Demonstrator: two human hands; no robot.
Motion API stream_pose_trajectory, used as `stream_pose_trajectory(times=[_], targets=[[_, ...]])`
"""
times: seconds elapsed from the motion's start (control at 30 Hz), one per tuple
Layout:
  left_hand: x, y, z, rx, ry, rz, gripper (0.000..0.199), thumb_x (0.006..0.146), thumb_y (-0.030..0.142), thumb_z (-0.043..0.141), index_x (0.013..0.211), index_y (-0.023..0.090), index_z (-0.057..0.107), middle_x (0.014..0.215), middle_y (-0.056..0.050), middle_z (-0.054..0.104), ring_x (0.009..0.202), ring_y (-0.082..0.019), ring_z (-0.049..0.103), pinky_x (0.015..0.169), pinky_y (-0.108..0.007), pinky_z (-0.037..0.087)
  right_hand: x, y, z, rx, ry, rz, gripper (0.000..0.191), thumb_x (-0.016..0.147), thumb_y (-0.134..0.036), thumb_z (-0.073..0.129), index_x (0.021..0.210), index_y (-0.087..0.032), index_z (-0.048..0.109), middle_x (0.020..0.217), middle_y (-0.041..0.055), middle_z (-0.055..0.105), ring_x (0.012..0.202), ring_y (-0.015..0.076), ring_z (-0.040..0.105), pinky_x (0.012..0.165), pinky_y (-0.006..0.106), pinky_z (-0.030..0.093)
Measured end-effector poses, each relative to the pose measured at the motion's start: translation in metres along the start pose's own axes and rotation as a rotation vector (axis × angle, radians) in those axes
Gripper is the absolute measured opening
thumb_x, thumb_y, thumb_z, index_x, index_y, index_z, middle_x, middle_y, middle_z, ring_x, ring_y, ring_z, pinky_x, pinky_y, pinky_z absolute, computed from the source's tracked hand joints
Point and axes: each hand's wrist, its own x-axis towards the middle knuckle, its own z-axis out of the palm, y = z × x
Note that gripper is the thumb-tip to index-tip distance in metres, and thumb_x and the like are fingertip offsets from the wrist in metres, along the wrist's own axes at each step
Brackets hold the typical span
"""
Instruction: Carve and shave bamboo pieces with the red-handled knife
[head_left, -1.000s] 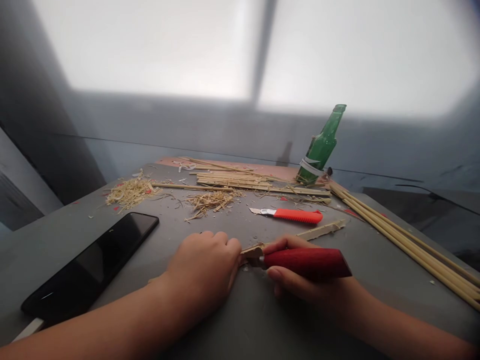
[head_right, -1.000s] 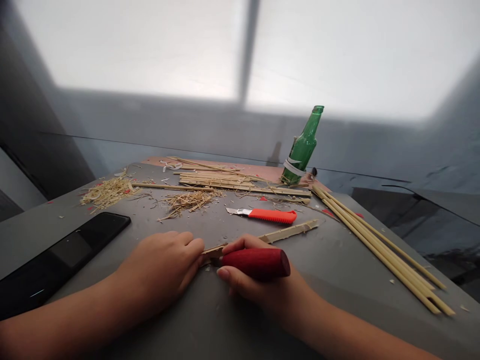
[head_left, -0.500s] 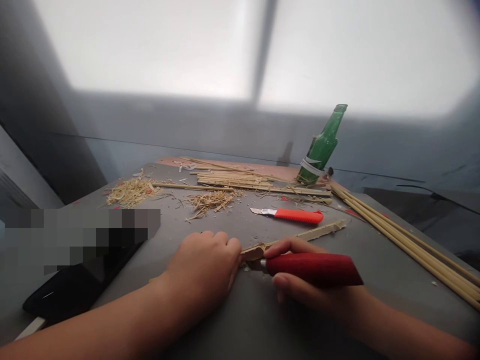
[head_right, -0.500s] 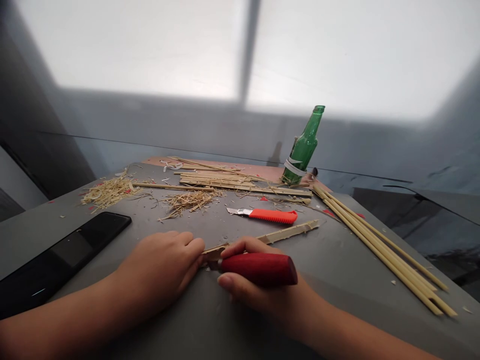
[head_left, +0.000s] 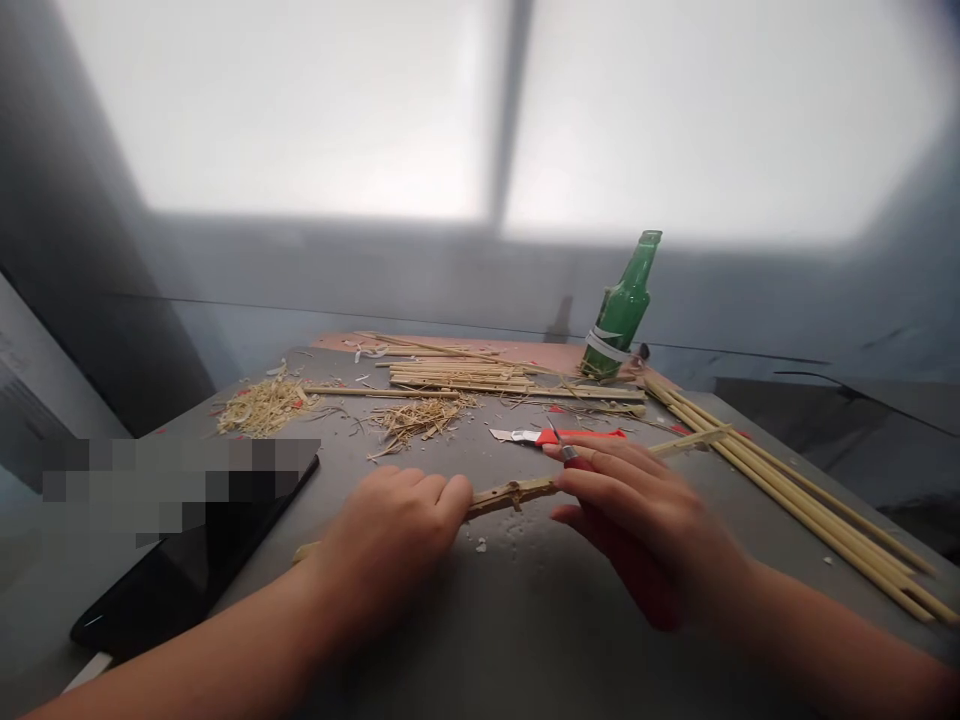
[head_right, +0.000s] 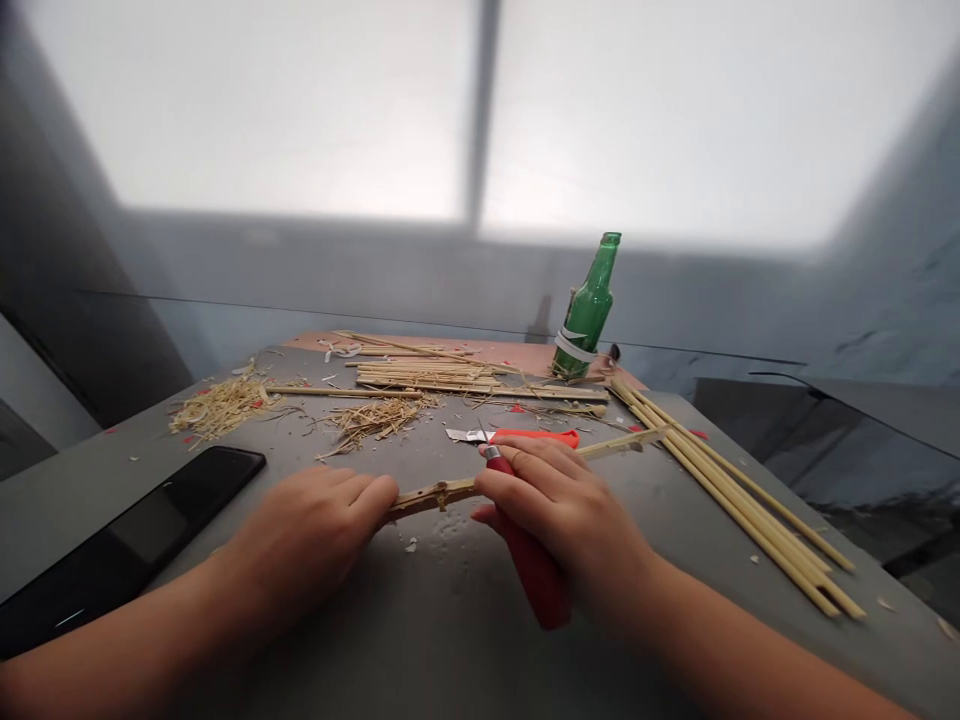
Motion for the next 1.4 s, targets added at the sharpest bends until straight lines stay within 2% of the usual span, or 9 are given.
stream_pose_trajectory(times=[0.2,0.3,0.43,0.6,0.7,0.77,1.03,1.23,1.4], targets=[[-0.001,0.006,0.0,-0.093,0.027,-0.007,0.024,0.104,0.036,0.048,0.092,0.02,0.061,0.082,-0.005,0.072,0.076,-0.025,0.068,0.064,-0.033,0.047,-0.006,0.005,0.001,-0.16,-0.074,-0.036,0.022,0.099,-0.017,0.049,0.106,-0.027,0.068,0.084,0.0061,0.071,0.075,0.0227,0.061,0.076,0.039,0.048],[-0.001,0.006,0.001,-0.114,0.027,-0.016,0.023,0.104,0.035,0.049,0.091,0.02,0.062,0.082,-0.004,0.071,0.074,-0.024,0.067,0.064,-0.032,0.048,-0.01,0.009,0.004,-0.203,-0.068,-0.052,0.023,0.097,-0.016,0.048,0.107,-0.026,0.067,0.081,0.0054,0.069,0.071,0.0217,0.057,0.071,0.037,0.046],[0.0,0.0,0.004,-0.127,0.092,-0.018,0.021,0.103,0.031,0.047,0.097,0.02,0.064,0.089,-0.006,0.072,0.08,-0.026,0.066,0.07,-0.037,0.052,-0.01,0.01,0.004,-0.159,-0.05,0.029,0.023,0.099,-0.019,0.047,0.105,-0.026,0.067,0.079,0.0047,0.069,0.072,0.0224,0.06,0.072,0.037,0.045],[-0.003,-0.007,0.013,-0.138,0.51,0.054,0.02,0.099,0.022,0.054,0.117,0.019,0.061,0.118,-0.011,0.069,0.106,-0.027,0.063,0.092,-0.042,0.052,-0.005,0.008,-0.005,-0.083,-0.046,0.222,0.017,0.099,-0.026,0.053,0.108,-0.024,0.068,0.088,0.0063,0.074,0.074,0.0244,0.066,0.068,0.035,0.046],[-0.003,-0.006,0.02,-0.175,0.716,0.109,0.012,0.098,0.019,0.053,0.104,0.02,0.064,0.112,-0.009,0.069,0.103,-0.025,0.063,0.092,-0.042,0.053,-0.005,0.006,-0.01,-0.081,-0.024,0.214,0.018,0.1,-0.028,0.053,0.107,-0.023,0.068,0.085,0.005,0.074,0.07,0.0227,0.065,0.063,0.032,0.046],[-0.001,-0.005,0.023,-0.226,0.794,0.132,0.009,0.097,0.018,0.055,0.096,0.02,0.064,0.106,-0.007,0.069,0.096,-0.024,0.065,0.085,-0.04,0.054,-0.005,0.005,-0.011,-0.102,0.008,0.165,0.017,0.1,-0.029,0.052,0.104,-0.023,0.068,0.081,0.0041,0.073,0.067,0.0216,0.064,0.06,0.031,0.045],[0.003,-0.002,0.027,-0.372,0.827,0.191,0.012,0.096,0.019,0.06,0.085,0.019,0.064,0.092,-0.003,0.069,0.077,-0.02,0.063,0.072,-0.038,0.052,-0.007,-0.001,0.001,-0.18,0.096,-0.009,0.024,0.107,-0.034,0.041,0.105,-0.022,0.062,0.075,0.0025,0.071,0.062,0.0188,0.062,0.062,0.032,0.044],[0.002,-0.001,0.029,-0.462,0.813,0.166,0.014,0.097,0.018,0.058,0.085,0.018,0.066,0.093,-0.005,0.068,0.084,-0.022,0.062,0.076,-0.039,0.054,-0.012,0.0,0.002,-0.24,0.089,-0.041,0.017,0.104,-0.023,0.045,0.105,-0.023,0.062,0.075,0.003,0.069,0.064,0.0194,0.059,0.066,0.034,0.043],[0.002,-0.002,0.026,-0.375,0.855,0.148,0.014,0.096,0.017,0.06,0.083,0.017,0.065,0.096,-0.006,0.069,0.088,-0.024,0.062,0.081,-0.041,0.054,-0.013,-0.001,0.001,-0.267,0.09,-0.034,0.018,0.1,-0.018,0.048,0.106,-0.023,0.063,0.076,0.0041,0.069,0.066,0.02,0.06,0.067,0.034,0.044]])
